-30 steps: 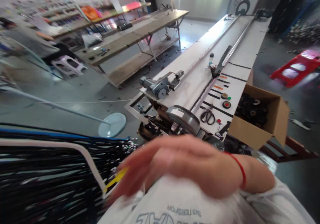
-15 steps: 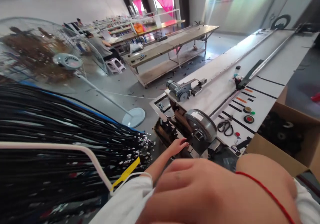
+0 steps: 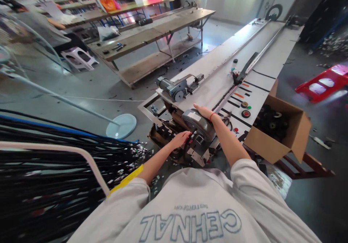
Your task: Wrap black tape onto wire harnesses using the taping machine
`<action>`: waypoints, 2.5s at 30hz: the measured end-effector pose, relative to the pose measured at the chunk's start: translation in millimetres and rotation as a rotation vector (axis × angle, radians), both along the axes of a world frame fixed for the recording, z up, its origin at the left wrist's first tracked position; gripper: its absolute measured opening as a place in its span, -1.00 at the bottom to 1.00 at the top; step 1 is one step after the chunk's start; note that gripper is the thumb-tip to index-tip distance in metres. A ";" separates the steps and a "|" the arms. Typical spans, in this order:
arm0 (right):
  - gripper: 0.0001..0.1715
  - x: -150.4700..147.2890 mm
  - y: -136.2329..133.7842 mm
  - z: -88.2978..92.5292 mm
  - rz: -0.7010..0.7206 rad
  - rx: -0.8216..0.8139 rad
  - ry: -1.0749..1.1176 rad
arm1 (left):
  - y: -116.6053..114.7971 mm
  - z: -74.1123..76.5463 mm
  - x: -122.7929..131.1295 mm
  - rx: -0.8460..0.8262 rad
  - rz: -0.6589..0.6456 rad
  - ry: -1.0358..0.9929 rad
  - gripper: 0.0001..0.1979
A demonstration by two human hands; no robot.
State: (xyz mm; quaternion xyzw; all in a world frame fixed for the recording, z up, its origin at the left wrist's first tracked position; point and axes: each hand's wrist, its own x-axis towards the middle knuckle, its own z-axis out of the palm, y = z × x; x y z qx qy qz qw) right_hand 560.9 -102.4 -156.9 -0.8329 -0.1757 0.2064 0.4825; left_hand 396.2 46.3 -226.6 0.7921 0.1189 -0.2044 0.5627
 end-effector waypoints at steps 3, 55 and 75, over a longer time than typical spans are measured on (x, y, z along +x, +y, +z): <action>-0.20 -21.6 -33.4 -23.0 -0.019 -0.064 0.054 | -11.7 10.6 7.8 0.350 -0.187 -0.073 -0.66; -0.51 20.6 -209.0 -80.7 -0.606 -0.801 -0.271 | -33.7 20.4 -4.2 0.079 -0.211 0.021 -0.68; -0.26 65.9 -227.4 -98.1 -0.520 -0.901 -0.103 | -7.8 12.7 -62.7 0.349 0.038 0.005 -0.49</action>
